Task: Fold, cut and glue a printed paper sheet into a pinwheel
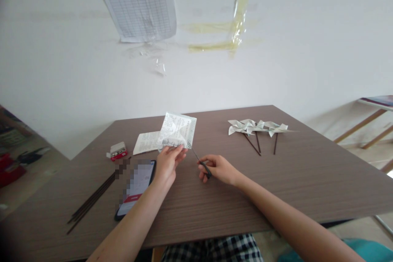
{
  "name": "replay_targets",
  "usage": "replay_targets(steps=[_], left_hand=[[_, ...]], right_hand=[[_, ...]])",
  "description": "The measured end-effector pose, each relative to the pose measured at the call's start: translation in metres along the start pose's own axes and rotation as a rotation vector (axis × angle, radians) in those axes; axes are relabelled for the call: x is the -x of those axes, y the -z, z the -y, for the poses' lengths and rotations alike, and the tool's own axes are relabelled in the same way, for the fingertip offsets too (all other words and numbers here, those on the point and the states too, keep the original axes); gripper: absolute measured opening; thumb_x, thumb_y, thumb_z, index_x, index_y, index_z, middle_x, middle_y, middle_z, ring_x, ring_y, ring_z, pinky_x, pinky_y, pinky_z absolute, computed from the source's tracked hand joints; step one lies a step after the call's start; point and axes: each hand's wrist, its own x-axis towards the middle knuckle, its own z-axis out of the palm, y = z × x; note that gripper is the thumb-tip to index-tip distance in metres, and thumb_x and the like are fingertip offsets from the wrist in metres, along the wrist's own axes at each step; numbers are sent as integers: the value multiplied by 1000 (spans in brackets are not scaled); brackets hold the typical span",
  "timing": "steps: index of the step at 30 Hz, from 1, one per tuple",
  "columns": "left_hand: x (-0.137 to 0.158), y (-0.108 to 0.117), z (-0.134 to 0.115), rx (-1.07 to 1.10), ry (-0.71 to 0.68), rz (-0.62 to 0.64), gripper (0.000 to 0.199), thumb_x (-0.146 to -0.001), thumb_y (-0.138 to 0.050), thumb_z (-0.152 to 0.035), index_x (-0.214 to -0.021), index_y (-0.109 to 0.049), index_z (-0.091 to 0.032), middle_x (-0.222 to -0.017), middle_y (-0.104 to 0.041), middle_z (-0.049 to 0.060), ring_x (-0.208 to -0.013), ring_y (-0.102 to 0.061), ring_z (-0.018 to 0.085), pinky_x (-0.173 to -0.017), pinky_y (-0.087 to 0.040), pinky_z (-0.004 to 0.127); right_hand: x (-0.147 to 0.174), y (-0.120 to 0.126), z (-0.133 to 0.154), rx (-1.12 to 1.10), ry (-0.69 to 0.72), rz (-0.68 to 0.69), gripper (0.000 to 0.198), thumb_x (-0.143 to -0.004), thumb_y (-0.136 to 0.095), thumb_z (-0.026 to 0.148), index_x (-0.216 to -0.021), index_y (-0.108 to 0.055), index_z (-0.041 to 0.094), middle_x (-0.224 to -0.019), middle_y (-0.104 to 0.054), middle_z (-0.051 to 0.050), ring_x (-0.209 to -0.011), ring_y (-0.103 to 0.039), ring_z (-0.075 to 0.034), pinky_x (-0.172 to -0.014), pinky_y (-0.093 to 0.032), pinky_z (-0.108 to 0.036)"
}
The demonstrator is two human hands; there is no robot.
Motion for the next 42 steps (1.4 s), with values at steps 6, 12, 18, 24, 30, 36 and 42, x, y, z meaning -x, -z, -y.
replay_targets(steps=[6,12,18,24,30,36,42], left_hand=[[-3,3,3,-10,13,18,45,-76,-117,-11,-85,-74,-20,-91,-91,3,-77,-90,20,-68,-68,24],[-5,5,3,-32,42,22,41,-83,-115,-13,-92,-75,-21,-92,-92,4,-80,-92,21,-72,-71,26],[-3,3,1,-23,70,21,37,-87,-112,-9,-94,-77,-20,-93,-91,3,-79,-91,20,-73,-69,25],[0,1,-1,-8,67,19,39,-86,-114,-8,-92,-77,-20,-89,-89,2,-76,-89,19,-69,-67,25],[0,1,-2,-14,78,30,40,-83,-116,-10,-93,-78,-20,-89,-89,1,-75,-89,19,-69,-66,25],[2,-1,-4,-15,82,35,42,-83,-117,-13,-90,-77,-20,-87,-88,0,-72,-87,16,-64,-64,21],[2,-1,-3,-10,87,31,38,-85,-113,-9,-90,-77,-19,-89,-88,1,-72,-86,16,-64,-63,22]], right_hand=[[-2,-2,-5,-39,25,-3,84,-84,-102,94,-123,-80,23,-92,-91,-8,-78,-83,-28,-84,-63,-44],[-2,-3,-5,-38,18,-4,82,-84,-104,91,-123,-80,23,-93,-92,-8,-78,-84,-27,-88,-66,-46],[-1,-3,-3,-29,19,-8,83,-85,-103,92,-124,-80,22,-93,-92,-8,-78,-84,-28,-90,-67,-47],[-1,-2,-3,-19,25,-13,81,-87,-102,91,-124,-81,22,-94,-92,-8,-79,-85,-28,-89,-68,-47],[-2,0,-5,-20,31,-5,82,-87,-102,92,-125,-82,22,-94,-92,-8,-79,-86,-29,-86,-68,-47],[-3,0,-6,-26,31,-5,82,-87,-102,92,-125,-81,22,-93,-92,-8,-77,-84,-28,-87,-67,-47],[-2,-1,-4,-16,27,-12,81,-88,-102,90,-125,-82,22,-93,-91,-8,-78,-84,-28,-87,-67,-46]])
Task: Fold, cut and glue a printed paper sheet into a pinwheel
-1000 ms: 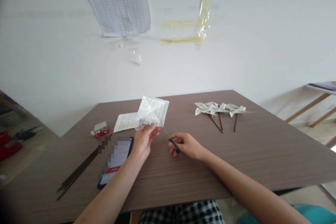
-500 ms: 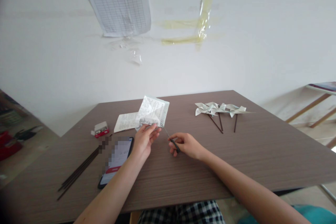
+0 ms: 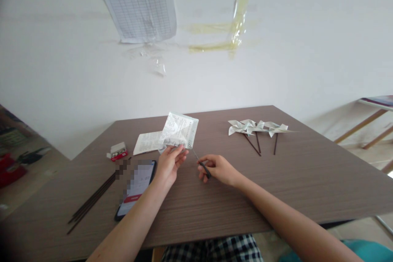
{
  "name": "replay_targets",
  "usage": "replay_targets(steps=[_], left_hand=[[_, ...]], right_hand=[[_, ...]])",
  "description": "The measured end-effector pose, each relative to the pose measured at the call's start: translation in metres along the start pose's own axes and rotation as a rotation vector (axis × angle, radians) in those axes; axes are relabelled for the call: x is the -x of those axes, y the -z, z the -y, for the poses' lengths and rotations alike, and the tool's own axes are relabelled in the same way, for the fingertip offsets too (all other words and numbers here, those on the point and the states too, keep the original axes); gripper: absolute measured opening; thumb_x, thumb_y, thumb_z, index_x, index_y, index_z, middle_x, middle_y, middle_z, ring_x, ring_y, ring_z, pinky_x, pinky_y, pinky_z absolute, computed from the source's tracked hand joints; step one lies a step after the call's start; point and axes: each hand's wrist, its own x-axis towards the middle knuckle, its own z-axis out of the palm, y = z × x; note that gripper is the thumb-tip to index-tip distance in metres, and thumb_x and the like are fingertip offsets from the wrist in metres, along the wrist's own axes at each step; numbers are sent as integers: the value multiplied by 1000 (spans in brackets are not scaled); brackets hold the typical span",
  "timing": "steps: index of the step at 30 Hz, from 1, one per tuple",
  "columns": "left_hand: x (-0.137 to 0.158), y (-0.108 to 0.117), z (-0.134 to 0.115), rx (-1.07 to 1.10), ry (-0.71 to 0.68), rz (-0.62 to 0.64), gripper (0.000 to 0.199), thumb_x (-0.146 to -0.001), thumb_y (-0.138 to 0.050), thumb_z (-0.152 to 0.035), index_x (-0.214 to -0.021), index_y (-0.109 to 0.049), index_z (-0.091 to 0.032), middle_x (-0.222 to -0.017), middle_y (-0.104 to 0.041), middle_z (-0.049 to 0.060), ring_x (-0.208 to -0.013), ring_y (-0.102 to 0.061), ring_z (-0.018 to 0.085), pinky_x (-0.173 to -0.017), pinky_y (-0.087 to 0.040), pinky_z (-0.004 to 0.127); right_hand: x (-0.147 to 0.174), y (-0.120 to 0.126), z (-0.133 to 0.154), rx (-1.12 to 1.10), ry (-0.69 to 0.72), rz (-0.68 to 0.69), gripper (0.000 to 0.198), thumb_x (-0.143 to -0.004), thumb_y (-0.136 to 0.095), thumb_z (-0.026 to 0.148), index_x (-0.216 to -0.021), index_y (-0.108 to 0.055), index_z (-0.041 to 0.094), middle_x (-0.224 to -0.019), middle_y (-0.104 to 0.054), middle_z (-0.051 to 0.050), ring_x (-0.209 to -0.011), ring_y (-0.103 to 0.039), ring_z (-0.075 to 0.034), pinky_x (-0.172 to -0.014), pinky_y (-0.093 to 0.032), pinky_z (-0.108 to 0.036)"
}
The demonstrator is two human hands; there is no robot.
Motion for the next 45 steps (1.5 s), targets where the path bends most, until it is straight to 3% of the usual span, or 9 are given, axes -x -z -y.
replay_targets(steps=[17,20,24,33,45], left_hand=[[-3,3,3,-8,4,2,43,-82,-118,-15,-91,-76,-20,-90,-88,0,-71,-86,16,-64,-65,22],[-2,1,2,0,15,-3,40,-85,-115,-13,-90,-76,-20,-88,-87,0,-70,-84,14,-62,-63,20],[-2,1,2,0,18,-8,36,-88,-111,-9,-88,-76,-19,-89,-87,2,-69,-83,13,-61,-62,19],[-3,0,4,-4,22,-29,36,-87,-110,-9,-87,-76,-20,-91,-88,2,-70,-83,14,-63,-62,21],[1,0,-1,-24,26,-30,36,-86,-111,-9,-87,-76,-20,-92,-89,2,-69,-82,13,-59,-58,19]], right_hand=[[1,-1,4,-5,-14,-10,80,-84,-104,89,-123,-82,22,-91,-92,-8,-77,-84,-29,-88,-68,-48],[1,-2,4,-21,-19,-27,81,-83,-105,90,-121,-82,22,-92,-92,-11,-77,-84,-31,-86,-67,-50],[0,-1,3,-25,-10,-12,87,-79,-105,96,-121,-83,23,-90,-92,-7,-76,-85,-29,-85,-68,-47],[0,2,1,-11,-8,3,81,-87,-103,90,-125,-84,21,-91,-91,-8,-75,-83,-27,-85,-67,-46],[1,2,2,-13,-10,9,82,-87,-103,90,-125,-85,20,-87,-89,-6,-72,-80,-27,-81,-64,-44]])
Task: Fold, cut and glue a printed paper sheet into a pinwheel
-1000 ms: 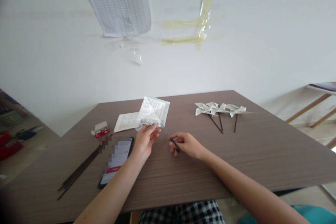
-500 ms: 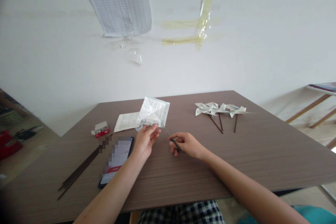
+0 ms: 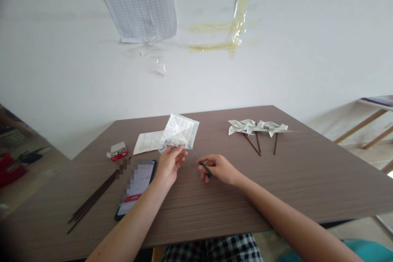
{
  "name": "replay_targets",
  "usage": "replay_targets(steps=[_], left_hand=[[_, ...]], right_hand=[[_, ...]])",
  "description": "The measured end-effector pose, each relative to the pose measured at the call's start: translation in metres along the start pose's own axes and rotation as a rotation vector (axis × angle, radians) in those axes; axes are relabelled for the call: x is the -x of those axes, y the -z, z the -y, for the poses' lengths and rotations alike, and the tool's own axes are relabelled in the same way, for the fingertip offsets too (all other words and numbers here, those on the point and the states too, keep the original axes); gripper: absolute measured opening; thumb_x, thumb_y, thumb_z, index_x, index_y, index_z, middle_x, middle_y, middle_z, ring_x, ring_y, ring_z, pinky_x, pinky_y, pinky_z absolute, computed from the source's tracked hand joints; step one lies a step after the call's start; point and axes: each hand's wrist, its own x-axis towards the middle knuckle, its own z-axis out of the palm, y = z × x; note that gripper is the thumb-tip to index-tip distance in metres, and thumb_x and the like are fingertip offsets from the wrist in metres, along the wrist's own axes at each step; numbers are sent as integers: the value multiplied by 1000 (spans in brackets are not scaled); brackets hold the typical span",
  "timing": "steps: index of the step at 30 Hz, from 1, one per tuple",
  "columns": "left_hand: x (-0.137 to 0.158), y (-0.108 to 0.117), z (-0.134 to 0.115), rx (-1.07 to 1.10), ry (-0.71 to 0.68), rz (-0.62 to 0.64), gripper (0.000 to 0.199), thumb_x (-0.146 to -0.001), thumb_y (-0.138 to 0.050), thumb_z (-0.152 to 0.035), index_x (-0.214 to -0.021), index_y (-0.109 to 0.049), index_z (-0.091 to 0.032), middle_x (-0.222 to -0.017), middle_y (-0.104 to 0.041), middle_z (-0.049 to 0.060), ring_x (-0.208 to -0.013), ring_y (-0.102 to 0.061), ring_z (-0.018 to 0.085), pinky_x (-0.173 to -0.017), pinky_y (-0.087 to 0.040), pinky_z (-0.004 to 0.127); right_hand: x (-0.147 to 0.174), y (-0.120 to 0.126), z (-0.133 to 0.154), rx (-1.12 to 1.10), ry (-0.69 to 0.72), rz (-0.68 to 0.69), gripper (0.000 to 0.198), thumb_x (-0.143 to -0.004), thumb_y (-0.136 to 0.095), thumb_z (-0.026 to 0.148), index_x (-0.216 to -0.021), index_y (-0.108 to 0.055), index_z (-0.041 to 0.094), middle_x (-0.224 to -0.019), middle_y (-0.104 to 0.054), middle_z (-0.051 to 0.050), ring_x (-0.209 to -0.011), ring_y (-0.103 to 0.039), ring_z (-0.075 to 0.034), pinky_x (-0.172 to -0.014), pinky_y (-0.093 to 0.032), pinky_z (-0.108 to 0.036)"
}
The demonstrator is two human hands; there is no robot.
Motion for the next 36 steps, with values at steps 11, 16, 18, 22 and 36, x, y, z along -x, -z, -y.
replay_targets(steps=[11,16,18,22,36], left_hand=[[0,-1,0,-43,5,-31,34,-89,-106,-7,-94,-75,-21,-91,-87,0,-67,-81,12,-58,-55,17],[0,-1,1,-47,-1,-40,37,-89,-105,-5,-96,-73,-22,-87,-85,-1,-65,-79,12,-57,-54,17],[-1,-1,1,-46,-4,-38,38,-87,-106,-7,-97,-72,-22,-89,-86,-1,-65,-79,13,-56,-53,17],[-1,-1,2,-39,-12,-24,40,-83,-108,-10,-95,-71,-23,-91,-86,0,-66,-79,13,-56,-52,18],[-2,0,4,-44,-66,42,62,-59,-121,-29,-85,-65,-24,-78,-77,-6,-59,-70,10,-53,-43,17]], right_hand=[[-3,1,-5,15,-11,-10,77,-86,-103,84,-124,-84,20,-83,-86,-4,-68,-77,-24,-76,-62,-40],[0,-2,0,14,-11,-25,71,-88,-102,79,-123,-84,20,-82,-87,-5,-67,-77,-24,-77,-62,-42],[1,-3,2,10,-12,-27,70,-88,-103,77,-123,-85,20,-82,-87,-6,-67,-77,-24,-78,-63,-42],[2,-5,6,-6,-10,-35,71,-88,-103,77,-122,-85,19,-82,-88,-6,-66,-77,-25,-76,-63,-42],[-2,-3,1,-40,13,-28,80,-86,-105,88,-122,-85,20,-83,-88,-5,-66,-76,-22,-76,-62,-39]])
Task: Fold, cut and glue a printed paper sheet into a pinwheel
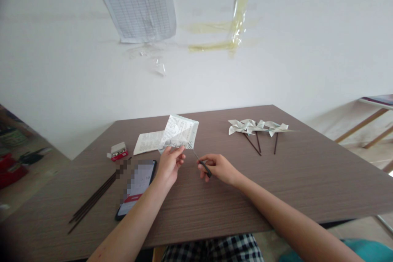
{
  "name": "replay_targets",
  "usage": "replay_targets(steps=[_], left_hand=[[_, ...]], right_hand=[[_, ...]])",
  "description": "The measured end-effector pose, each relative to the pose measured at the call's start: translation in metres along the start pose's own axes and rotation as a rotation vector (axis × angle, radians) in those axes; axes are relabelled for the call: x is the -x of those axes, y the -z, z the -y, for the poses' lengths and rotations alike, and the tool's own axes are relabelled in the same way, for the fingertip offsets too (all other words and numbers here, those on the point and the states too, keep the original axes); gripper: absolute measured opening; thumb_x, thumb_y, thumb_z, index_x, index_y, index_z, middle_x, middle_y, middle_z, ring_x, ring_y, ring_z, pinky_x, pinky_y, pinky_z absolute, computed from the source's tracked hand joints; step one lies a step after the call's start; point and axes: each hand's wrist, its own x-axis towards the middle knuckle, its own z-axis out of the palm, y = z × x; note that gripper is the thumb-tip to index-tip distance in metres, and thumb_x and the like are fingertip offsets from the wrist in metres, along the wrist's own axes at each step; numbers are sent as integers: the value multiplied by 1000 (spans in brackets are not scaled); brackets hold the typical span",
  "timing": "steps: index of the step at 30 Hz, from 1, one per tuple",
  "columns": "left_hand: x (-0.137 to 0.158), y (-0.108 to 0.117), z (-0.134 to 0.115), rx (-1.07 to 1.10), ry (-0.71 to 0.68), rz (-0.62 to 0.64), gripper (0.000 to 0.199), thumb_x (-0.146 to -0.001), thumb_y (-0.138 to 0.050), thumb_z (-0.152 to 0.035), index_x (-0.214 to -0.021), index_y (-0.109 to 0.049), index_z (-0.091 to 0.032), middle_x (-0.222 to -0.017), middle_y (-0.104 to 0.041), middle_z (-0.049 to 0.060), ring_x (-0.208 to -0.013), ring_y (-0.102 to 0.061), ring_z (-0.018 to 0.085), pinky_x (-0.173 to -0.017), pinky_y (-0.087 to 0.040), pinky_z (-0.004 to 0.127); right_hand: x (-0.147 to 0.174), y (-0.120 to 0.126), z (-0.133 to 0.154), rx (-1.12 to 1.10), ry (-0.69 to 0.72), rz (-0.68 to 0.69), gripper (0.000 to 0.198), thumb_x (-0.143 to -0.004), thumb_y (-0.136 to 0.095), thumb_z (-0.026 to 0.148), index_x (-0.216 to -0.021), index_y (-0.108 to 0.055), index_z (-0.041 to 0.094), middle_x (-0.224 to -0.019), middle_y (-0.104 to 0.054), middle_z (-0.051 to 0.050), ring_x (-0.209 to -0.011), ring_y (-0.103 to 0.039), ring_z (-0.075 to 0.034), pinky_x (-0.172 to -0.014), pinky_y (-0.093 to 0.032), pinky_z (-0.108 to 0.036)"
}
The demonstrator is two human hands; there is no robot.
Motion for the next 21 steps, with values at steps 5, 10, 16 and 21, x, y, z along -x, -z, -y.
replay_targets(steps=[5,10,16,21], left_hand=[[0,0,3,-3,-12,37,64,-60,-122,-31,-88,-65,-24,-78,-75,-6,-60,-69,11,-54,-42,18],[1,0,2,0,-12,43,63,-60,-120,-30,-88,-64,-25,-78,-75,-7,-60,-68,10,-53,-42,18],[1,0,1,-2,0,28,63,-62,-118,-27,-89,-61,-25,-79,-75,-7,-60,-68,10,-54,-41,18],[3,0,0,-6,-1,42,59,-64,-116,-25,-91,-63,-25,-80,-75,-7,-60,-67,10,-55,-42,19]], right_hand=[[-1,0,-3,-22,13,-3,81,-86,-104,89,-124,-84,20,-85,-88,-5,-67,-76,-23,-76,-62,-40],[-1,-1,-1,-33,17,-15,78,-86,-106,85,-123,-85,19,-83,-87,-6,-67,-76,-24,-75,-61,-41],[-1,-1,-2,-33,2,-20,80,-84,-106,84,-123,-86,17,-80,-86,-5,-65,-75,-23,-74,-61,-40],[-1,0,-1,-39,12,-17,76,-87,-105,83,-122,-87,18,-81,-86,-5,-66,-75,-23,-73,-61,-39]])
